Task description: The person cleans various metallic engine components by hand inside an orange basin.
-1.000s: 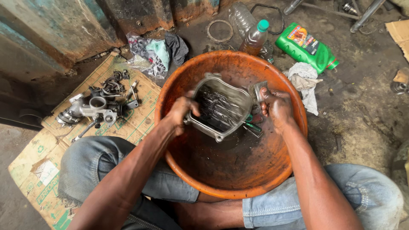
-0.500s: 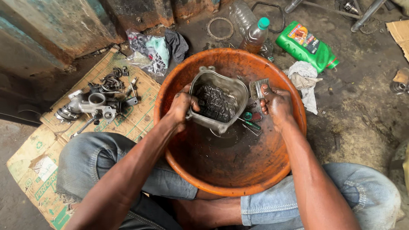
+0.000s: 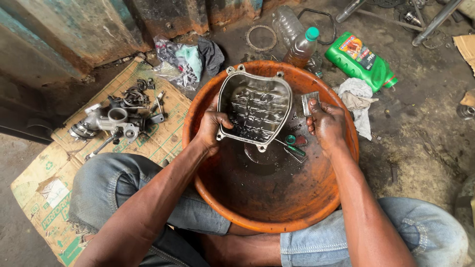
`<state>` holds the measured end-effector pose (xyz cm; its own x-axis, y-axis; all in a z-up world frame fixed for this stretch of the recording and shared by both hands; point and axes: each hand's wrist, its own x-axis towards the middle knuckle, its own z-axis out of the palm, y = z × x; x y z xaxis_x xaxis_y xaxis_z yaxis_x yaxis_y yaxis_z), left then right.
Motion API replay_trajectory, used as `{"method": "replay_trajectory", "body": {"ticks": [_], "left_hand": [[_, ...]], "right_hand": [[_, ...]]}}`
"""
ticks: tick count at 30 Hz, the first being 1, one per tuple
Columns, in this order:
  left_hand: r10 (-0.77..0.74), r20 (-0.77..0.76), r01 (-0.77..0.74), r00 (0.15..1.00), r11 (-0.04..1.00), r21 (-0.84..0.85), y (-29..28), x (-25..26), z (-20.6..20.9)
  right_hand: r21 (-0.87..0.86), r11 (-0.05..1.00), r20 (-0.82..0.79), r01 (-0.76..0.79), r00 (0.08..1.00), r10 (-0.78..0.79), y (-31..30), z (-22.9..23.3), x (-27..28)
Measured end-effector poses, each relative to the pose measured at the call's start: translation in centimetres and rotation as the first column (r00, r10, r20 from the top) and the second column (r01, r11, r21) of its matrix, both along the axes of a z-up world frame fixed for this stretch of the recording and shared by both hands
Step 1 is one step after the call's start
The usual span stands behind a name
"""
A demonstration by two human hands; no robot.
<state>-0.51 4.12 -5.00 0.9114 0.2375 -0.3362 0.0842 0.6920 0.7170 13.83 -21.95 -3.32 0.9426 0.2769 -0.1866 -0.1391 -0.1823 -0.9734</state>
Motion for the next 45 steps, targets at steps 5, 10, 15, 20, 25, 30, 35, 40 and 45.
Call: {"method": "replay_trajectory", "body": {"ticks": [5,10,15,20,25,30,35,40,45], "left_hand": [[-0.045,0.075,0.068,0.996,0.938,-0.340,1.5,1.2,-7.3],[-0.109,0.074,0.124,0.991,0.963,-0.241,2.0,1.2,-9.2],[-0.176,0.043,0.179,0.983,0.982,-0.059,0.4,0.2,-4.1],[-0.153,0.149,0.142,0.977,0.986,0.083,-0.9,-1.0,1.2],[-0.180,0.146,0.155,0.973,0.974,0.168,-1.0,-1.1,2.9],[-0.131,0.033,0.121,0.991,0.970,0.211,-1.1,-0.6,2.9],[-0.101,0.108,0.053,0.989,0.923,0.381,-0.8,-0.4,1.7],[-0.079,-0.095,0.111,0.992,0.907,0.407,-0.7,0.0,1.2],[-0.077,-0.184,0.145,0.980,0.909,0.392,-0.9,0.0,1.5]], "right_hand": [[-0.040,0.999,-0.038,0.021,0.999,-0.022,0.1,-1.2,0.1],[-0.066,0.998,-0.040,0.007,0.999,-0.010,0.2,-2.2,0.1],[0.000,0.996,0.018,-0.094,0.995,0.094,0.0,-3.2,0.0],[-0.059,0.995,0.032,-0.082,0.996,0.084,0.0,-3.3,-0.2],[-0.189,0.982,0.035,-0.004,0.999,0.011,-0.1,-3.4,-0.2],[-0.477,0.855,0.140,0.204,0.978,-0.155,-0.4,-3.2,0.2],[-0.570,0.807,0.107,0.152,0.988,-0.111,0.5,-0.7,-0.9],[-0.584,0.802,0.193,0.127,0.981,-0.015,0.7,0.0,-1.6],[-0.612,0.729,0.566,0.305,0.813,0.134,-0.5,-2.5,-0.6]]}}
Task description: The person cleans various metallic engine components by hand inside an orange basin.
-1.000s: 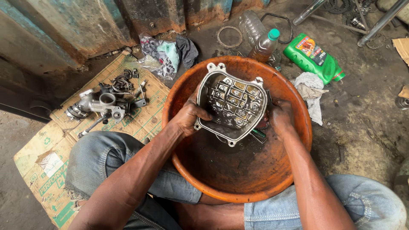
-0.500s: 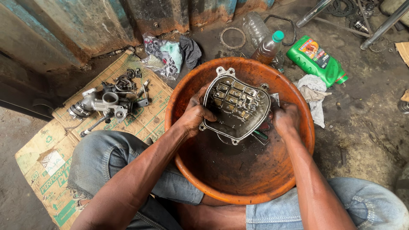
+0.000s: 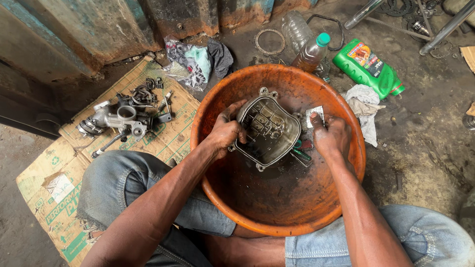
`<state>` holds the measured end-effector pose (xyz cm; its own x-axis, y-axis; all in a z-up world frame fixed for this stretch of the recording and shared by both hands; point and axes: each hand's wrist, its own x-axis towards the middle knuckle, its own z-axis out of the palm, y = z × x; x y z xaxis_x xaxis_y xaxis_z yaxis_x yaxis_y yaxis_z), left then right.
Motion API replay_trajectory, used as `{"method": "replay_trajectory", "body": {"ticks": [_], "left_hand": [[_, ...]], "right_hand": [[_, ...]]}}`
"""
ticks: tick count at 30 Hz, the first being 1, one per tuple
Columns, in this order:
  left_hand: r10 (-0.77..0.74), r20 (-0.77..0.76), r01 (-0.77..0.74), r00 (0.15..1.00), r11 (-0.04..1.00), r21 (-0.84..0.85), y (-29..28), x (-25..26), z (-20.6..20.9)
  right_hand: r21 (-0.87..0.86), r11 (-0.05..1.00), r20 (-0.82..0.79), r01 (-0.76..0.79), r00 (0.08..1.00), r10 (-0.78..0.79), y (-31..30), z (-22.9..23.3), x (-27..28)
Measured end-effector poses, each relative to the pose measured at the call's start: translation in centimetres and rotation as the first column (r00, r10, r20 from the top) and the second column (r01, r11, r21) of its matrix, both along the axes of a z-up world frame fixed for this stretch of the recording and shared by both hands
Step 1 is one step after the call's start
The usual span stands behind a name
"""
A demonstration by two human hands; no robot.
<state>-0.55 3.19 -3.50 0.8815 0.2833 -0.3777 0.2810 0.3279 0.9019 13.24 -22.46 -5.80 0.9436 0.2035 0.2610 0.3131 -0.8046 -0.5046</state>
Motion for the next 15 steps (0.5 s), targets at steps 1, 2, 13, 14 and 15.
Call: {"method": "replay_trajectory", "body": {"ticks": [1,2,13,14,15], "left_hand": [[-0.011,-0.013,0.011,1.000,1.000,0.004,0.0,0.0,-0.1],[-0.022,-0.025,0.022,0.999,1.000,0.009,0.1,0.1,-0.3],[-0.023,-0.111,0.025,0.994,1.000,0.018,-0.2,0.1,-0.3],[-0.021,-0.088,0.023,0.996,0.999,0.024,-0.5,-0.1,0.0],[-0.019,-0.064,0.021,0.998,0.999,0.030,-0.9,-0.1,0.4]], "right_hand": [[-0.002,1.000,0.055,-0.008,0.998,0.008,-0.1,-0.5,0.1],[-0.004,1.000,0.110,-0.016,0.994,0.017,-0.1,-0.8,0.1],[-0.342,0.903,-0.071,-0.261,0.965,0.252,3.5,1.4,-6.3],[-0.396,0.873,-0.058,-0.285,0.956,0.286,4.4,0.6,-6.6],[-0.448,0.840,-0.046,-0.306,0.946,0.320,4.8,-0.1,-6.6]]}}
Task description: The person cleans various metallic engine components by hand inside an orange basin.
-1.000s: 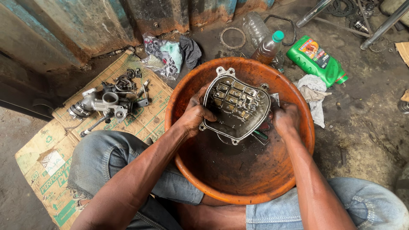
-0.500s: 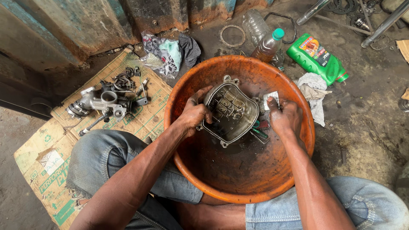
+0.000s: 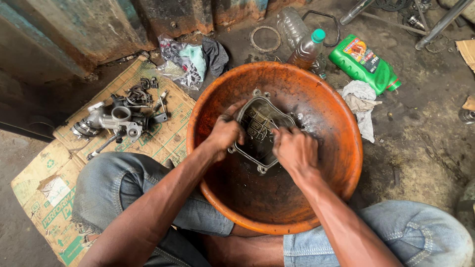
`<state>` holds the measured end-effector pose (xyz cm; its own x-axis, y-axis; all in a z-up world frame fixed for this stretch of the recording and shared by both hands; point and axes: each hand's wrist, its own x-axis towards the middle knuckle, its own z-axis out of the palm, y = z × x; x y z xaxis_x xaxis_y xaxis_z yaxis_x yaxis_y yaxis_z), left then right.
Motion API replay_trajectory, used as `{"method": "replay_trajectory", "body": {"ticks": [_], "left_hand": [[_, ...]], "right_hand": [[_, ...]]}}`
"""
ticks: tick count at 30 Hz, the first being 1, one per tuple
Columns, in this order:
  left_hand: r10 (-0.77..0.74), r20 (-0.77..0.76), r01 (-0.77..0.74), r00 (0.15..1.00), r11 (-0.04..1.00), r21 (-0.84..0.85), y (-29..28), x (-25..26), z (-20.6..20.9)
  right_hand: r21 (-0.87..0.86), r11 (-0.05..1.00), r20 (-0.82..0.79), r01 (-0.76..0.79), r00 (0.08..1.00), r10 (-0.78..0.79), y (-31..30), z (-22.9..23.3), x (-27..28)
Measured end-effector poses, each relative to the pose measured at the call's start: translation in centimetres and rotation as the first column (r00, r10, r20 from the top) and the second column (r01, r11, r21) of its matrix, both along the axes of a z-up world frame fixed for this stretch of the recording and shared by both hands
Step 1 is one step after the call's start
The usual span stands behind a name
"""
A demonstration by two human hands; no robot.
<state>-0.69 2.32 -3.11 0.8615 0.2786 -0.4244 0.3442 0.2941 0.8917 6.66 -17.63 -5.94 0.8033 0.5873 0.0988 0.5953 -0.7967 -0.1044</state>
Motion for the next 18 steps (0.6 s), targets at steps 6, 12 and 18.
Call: {"method": "replay_trajectory", "body": {"ticks": [6,12,18], "left_hand": [[-0.078,0.026,0.076,0.997,0.996,0.044,-2.9,-0.4,1.7],[-0.117,0.257,0.046,0.959,0.963,0.266,-3.8,-0.2,1.5],[-0.124,0.180,0.054,0.976,0.936,0.349,-4.1,-0.1,2.1]], "right_hand": [[-0.262,0.965,-0.059,0.019,0.998,-0.036,0.1,-2.8,0.3],[-0.097,0.974,-0.189,0.203,0.958,-0.218,0.8,-1.8,0.5],[-0.031,0.951,-0.390,0.309,0.872,-0.296,0.3,1.2,1.3]]}}
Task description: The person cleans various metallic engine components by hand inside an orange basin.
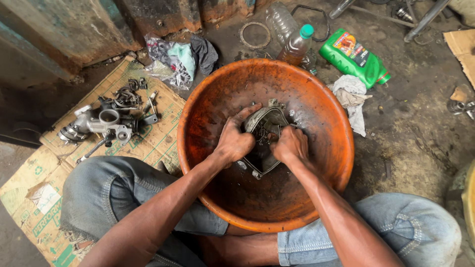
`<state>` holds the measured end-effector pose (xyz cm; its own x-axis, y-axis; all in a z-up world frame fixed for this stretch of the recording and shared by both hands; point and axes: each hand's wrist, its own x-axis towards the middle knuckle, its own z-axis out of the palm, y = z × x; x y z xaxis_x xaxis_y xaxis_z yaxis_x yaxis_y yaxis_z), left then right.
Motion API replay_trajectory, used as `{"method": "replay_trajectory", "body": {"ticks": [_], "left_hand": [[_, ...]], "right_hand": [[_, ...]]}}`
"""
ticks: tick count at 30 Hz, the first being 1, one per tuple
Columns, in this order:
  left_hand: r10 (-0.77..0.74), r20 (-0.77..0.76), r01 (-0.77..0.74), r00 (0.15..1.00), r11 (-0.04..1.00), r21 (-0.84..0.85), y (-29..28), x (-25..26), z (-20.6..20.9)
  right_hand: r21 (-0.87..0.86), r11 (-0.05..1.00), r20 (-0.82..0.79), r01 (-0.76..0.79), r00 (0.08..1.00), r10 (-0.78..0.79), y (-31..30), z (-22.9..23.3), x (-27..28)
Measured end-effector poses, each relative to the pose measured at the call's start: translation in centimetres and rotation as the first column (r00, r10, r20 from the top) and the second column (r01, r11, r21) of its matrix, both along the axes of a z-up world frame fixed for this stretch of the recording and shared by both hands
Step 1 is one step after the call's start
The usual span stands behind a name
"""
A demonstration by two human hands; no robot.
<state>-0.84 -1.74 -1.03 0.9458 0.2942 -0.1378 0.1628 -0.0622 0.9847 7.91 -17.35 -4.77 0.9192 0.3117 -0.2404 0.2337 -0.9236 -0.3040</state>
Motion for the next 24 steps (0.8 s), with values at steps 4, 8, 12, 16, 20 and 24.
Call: {"method": "replay_trajectory", "body": {"ticks": [4,8,12,16,20,24], "left_hand": [[0.001,-0.053,-0.002,0.999,1.000,-0.029,0.1,-0.1,0.4],[-0.035,-0.075,0.038,0.997,0.998,0.042,0.5,0.1,0.5],[-0.072,-0.023,0.074,0.997,0.989,0.129,0.6,0.0,-0.1],[-0.113,-0.066,0.130,0.991,0.913,0.387,-1.2,0.2,0.3],[-0.144,-0.268,0.255,0.953,0.858,0.447,-2.9,0.3,1.5],[-0.080,-0.103,0.116,0.991,0.901,0.418,-1.8,1.2,0.9]], "right_hand": [[-0.097,0.993,0.065,-0.069,0.995,0.075,-0.9,-1.2,-0.6],[-0.191,0.957,0.188,-0.218,0.949,0.254,-0.1,-5.2,-0.4],[-0.285,0.891,0.208,-0.354,0.884,0.418,-0.1,-6.9,0.1],[0.044,0.997,0.030,0.057,0.998,-0.058,0.4,-6.0,-1.1],[0.158,0.957,-0.040,0.241,0.970,-0.238,-0.4,-5.0,-1.3],[-0.121,0.993,0.037,-0.006,0.999,0.011,-0.5,-5.9,-1.4]]}}
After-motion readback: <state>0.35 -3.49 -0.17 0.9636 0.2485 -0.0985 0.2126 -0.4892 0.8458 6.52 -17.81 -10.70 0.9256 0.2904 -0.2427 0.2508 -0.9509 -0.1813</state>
